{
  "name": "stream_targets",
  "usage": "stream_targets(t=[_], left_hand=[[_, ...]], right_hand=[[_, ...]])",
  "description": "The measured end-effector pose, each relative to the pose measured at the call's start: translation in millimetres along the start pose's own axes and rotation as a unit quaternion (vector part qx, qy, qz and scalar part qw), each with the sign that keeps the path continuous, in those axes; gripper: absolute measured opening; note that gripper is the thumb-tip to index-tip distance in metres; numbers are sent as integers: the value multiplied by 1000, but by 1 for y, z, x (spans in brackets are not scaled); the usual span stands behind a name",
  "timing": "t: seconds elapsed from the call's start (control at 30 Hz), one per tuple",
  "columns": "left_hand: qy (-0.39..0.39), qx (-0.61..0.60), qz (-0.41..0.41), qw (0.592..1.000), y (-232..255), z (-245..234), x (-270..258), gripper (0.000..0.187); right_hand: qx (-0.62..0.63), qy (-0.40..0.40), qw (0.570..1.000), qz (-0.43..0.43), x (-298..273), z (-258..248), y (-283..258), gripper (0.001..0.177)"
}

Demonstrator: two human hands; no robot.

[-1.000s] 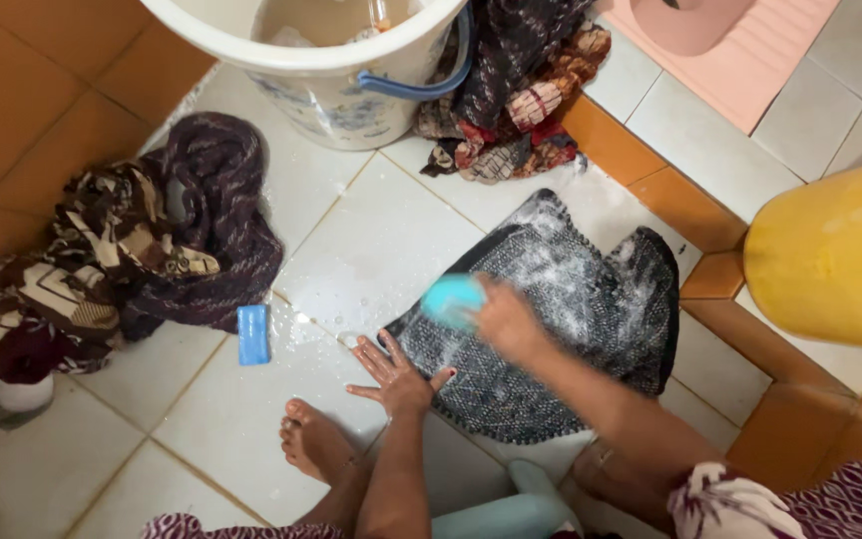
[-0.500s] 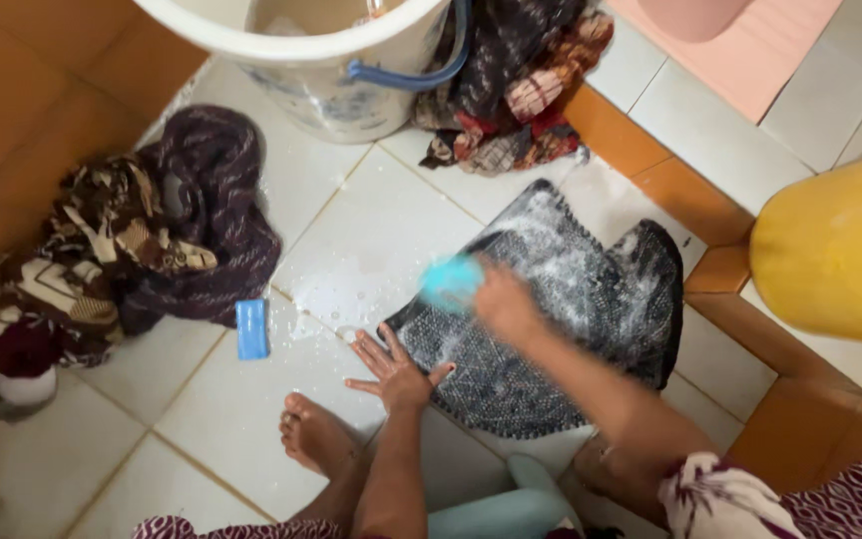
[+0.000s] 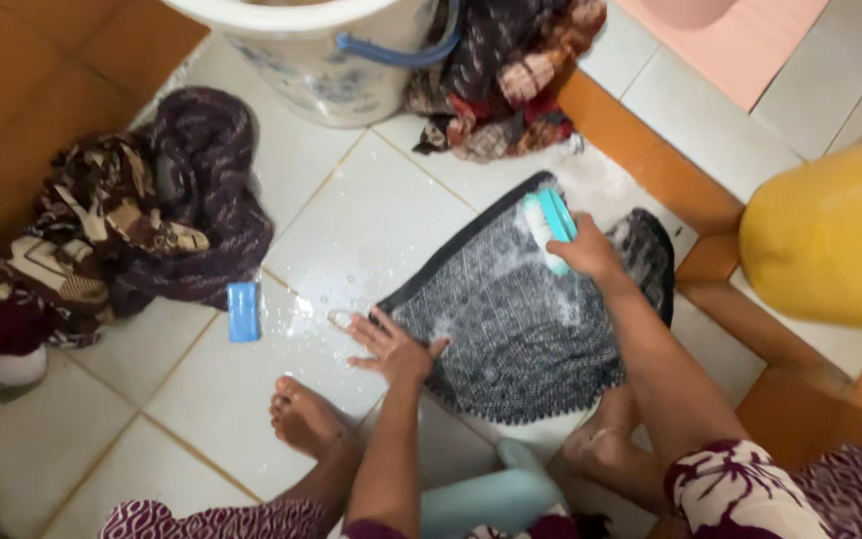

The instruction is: The person washes a dark fabric rug by hand on the floor, scrubbing it with a brush and soap, and rinsing it with water from a bucket using a small scoop.

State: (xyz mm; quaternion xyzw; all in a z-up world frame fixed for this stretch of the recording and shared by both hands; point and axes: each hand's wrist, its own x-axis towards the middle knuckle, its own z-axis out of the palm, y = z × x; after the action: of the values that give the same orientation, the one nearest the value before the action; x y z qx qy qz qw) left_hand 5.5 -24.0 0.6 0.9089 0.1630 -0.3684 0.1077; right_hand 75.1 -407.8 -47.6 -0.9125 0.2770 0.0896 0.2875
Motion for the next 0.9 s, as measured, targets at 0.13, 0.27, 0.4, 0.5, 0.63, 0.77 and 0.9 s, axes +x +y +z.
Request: stream_targets(t=[0.13,0.27,0.4,0.5,0.63,0.77,0.9], left_hand=[[33,-98,-15,994,20,13,2,146],[153,-302,8,941,7,38,65,81],[105,-510,109,847,-35,18,141,19],[166,-570,124,795,-56,-50,165,11],[323,-608,73,721,-57,-121,136,17],[496,-277,270,778,-33,-101,102,64],[295,-186,254,902,35,-11,43,109]], right_hand=[[-26,-53,998,14,-13,0,-16,102],[88,-163,981,55,-10,-7,-38,99],[104,-232,959,-122,-21,-26,-91,89],[117,-161,947,-250,-25,-59,-154,100],[73,24,953,-293,-54,-94,-220,101],[-17,57,946,-317,-78,-83,-254,105],[-109,34,924,-366,-124,-30,-233,93]])
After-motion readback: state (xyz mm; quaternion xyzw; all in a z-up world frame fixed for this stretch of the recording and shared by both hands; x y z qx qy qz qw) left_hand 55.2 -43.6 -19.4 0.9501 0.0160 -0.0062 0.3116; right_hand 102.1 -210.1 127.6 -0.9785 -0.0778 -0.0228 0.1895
